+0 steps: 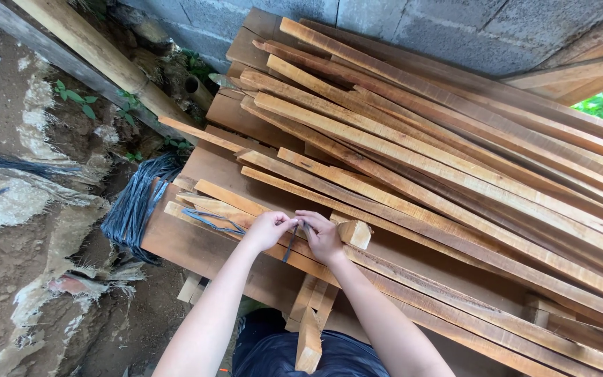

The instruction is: Organizing and tying thin wooden strips into bundles using plastic wire.

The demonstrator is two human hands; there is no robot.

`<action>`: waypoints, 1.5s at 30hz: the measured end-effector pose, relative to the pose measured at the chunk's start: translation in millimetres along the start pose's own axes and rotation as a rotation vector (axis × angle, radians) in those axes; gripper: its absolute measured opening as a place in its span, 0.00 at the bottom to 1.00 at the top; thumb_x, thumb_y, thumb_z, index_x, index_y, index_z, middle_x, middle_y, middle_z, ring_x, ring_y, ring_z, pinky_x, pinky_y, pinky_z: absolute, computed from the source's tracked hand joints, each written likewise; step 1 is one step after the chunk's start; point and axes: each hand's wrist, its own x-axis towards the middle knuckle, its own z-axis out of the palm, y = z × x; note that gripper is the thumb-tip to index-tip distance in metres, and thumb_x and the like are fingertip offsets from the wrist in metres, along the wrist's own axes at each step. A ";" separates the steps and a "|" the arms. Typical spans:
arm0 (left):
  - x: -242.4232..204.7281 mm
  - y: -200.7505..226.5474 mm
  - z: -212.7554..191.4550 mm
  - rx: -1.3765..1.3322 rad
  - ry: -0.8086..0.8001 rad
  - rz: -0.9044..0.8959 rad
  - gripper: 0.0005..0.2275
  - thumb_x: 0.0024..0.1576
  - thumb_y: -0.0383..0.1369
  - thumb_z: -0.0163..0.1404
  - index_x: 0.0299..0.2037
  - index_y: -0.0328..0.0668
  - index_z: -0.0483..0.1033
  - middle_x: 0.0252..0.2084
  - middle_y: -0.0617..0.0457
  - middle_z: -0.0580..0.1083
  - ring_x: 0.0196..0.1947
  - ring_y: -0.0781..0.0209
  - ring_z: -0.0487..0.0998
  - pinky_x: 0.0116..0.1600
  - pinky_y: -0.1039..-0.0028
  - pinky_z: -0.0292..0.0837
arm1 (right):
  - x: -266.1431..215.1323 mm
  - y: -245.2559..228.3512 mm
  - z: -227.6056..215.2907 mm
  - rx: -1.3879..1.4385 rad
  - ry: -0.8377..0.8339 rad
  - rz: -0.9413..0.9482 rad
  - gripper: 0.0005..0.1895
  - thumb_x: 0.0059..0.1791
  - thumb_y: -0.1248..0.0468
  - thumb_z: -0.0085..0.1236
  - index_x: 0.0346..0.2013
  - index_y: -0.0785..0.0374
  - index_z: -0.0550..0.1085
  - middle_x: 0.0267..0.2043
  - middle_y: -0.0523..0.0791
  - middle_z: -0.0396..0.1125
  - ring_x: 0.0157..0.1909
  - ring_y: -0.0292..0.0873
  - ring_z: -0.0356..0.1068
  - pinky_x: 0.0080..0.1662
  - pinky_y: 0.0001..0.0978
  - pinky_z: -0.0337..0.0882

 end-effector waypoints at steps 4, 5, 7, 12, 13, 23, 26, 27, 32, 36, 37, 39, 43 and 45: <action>-0.6 16.5 2.8 0.152 -0.023 -0.034 0.17 0.59 0.51 0.51 0.31 0.48 0.82 0.31 0.46 0.81 0.44 0.44 0.81 0.49 0.59 0.74 | 5.9 -5.1 5.7 0.007 0.102 0.210 0.08 0.54 0.66 0.55 0.38 0.62 0.83 0.43 0.49 0.78 0.48 0.50 0.77 0.50 0.41 0.76; -0.3 18.5 5.1 0.211 -0.037 -0.032 0.19 0.59 0.52 0.48 0.30 0.46 0.81 0.32 0.43 0.80 0.45 0.42 0.81 0.50 0.57 0.74 | 7.7 -0.6 6.8 -0.028 0.137 0.227 0.08 0.54 0.66 0.56 0.35 0.61 0.82 0.40 0.49 0.77 0.46 0.50 0.78 0.48 0.41 0.76; 2.8 10.6 12.7 0.269 -0.048 -0.033 0.22 0.60 0.53 0.46 0.29 0.43 0.80 0.34 0.40 0.80 0.46 0.40 0.80 0.51 0.56 0.74 | 9.1 5.6 10.6 -0.061 0.167 0.243 0.09 0.54 0.66 0.57 0.32 0.60 0.82 0.38 0.48 0.77 0.44 0.51 0.78 0.47 0.40 0.76; -21.3 12.1 25.3 0.188 0.070 0.028 0.22 0.62 0.48 0.43 0.24 0.39 0.77 0.27 0.37 0.77 0.39 0.35 0.80 0.43 0.50 0.73 | 11.6 16.6 12.1 -0.265 0.123 0.413 0.14 0.54 0.60 0.56 0.24 0.54 0.80 0.23 0.45 0.74 0.33 0.49 0.77 0.38 0.35 0.75; -26.1 11.2 28.7 0.188 0.070 0.031 0.22 0.62 0.48 0.43 0.24 0.39 0.77 0.27 0.37 0.77 0.39 0.35 0.80 0.43 0.50 0.73 | 14.9 19.5 13.5 -0.267 0.125 0.412 0.14 0.54 0.60 0.56 0.24 0.54 0.80 0.23 0.45 0.74 0.33 0.49 0.77 0.38 0.35 0.75; -67.0 -4.8 67.6 0.036 0.306 0.058 0.20 0.62 0.43 0.46 0.18 0.43 0.70 0.18 0.40 0.72 0.30 0.37 0.79 0.32 0.53 0.67 | 21.8 122.2 37.0 -0.538 -0.074 0.965 0.14 0.49 0.45 0.54 0.26 0.42 0.82 0.28 0.36 0.76 0.45 0.45 0.78 0.49 0.35 0.77; -62.1 -6.0 59.2 0.002 0.303 0.059 0.19 0.62 0.43 0.47 0.19 0.42 0.70 0.19 0.39 0.72 0.31 0.35 0.78 0.30 0.53 0.64 | 24.0 136.8 42.6 -0.468 -0.112 0.984 0.15 0.50 0.46 0.53 0.26 0.42 0.83 0.31 0.38 0.77 0.47 0.48 0.77 0.50 0.38 0.76; -59.2 -6.5 57.5 -0.024 0.289 0.060 0.19 0.62 0.43 0.47 0.20 0.42 0.70 0.21 0.38 0.73 0.32 0.35 0.78 0.29 0.54 0.63 | 23.2 141.3 42.7 -0.425 -0.130 0.987 0.15 0.50 0.47 0.52 0.26 0.44 0.83 0.31 0.39 0.77 0.48 0.49 0.77 0.52 0.39 0.75; -62.8 41.8 24.6 0.116 0.404 0.166 0.18 0.65 0.42 0.46 0.26 0.40 0.75 0.37 0.43 0.77 0.47 0.40 0.77 0.45 0.54 0.71 | 25.4 118.7 39.6 -0.510 -0.198 1.000 0.18 0.53 0.45 0.48 0.31 0.45 0.82 0.34 0.40 0.78 0.50 0.48 0.77 0.54 0.41 0.75; -33.2 28.0 22.8 0.380 0.513 0.465 0.17 0.66 0.36 0.45 0.27 0.35 0.74 0.57 0.46 0.77 0.63 0.44 0.71 0.66 0.49 0.61 | 34.0 147.0 46.8 -0.615 -0.322 0.948 0.22 0.56 0.45 0.42 0.40 0.50 0.81 0.39 0.41 0.78 0.52 0.46 0.77 0.56 0.43 0.75; -25.2 19.3 27.4 0.379 0.513 0.465 0.17 0.66 0.36 0.45 0.27 0.35 0.74 0.57 0.46 0.77 0.63 0.44 0.71 0.66 0.49 0.61 | 36.8 133.7 43.6 -0.617 -0.321 0.948 0.22 0.56 0.45 0.42 0.40 0.50 0.81 0.39 0.41 0.78 0.52 0.46 0.77 0.56 0.43 0.75; -12.7 0.0 37.1 0.274 0.485 0.464 0.15 0.69 0.37 0.40 0.38 0.39 0.79 0.49 0.48 0.79 0.63 0.49 0.73 0.71 0.48 0.54 | 38.2 105.9 39.5 -0.706 -0.413 0.856 0.22 0.58 0.50 0.39 0.44 0.53 0.82 0.43 0.45 0.78 0.54 0.49 0.77 0.57 0.46 0.74; 5.0 -18.1 42.1 0.370 0.514 0.484 0.12 0.67 0.40 0.43 0.37 0.49 0.79 0.42 0.53 0.80 0.54 0.54 0.78 0.68 0.53 0.59 | 21.3 142.6 46.0 -0.646 -0.277 0.979 0.24 0.54 0.40 0.40 0.40 0.47 0.81 0.39 0.42 0.78 0.52 0.48 0.77 0.56 0.45 0.74; 9.4 -8.7 41.3 0.481 0.544 0.502 0.17 0.67 0.43 0.43 0.29 0.46 0.77 0.35 0.51 0.80 0.47 0.54 0.80 0.66 0.58 0.62 | 19.6 150.5 46.0 -0.636 -0.243 0.963 0.24 0.53 0.40 0.39 0.38 0.46 0.81 0.37 0.41 0.78 0.51 0.48 0.77 0.55 0.45 0.75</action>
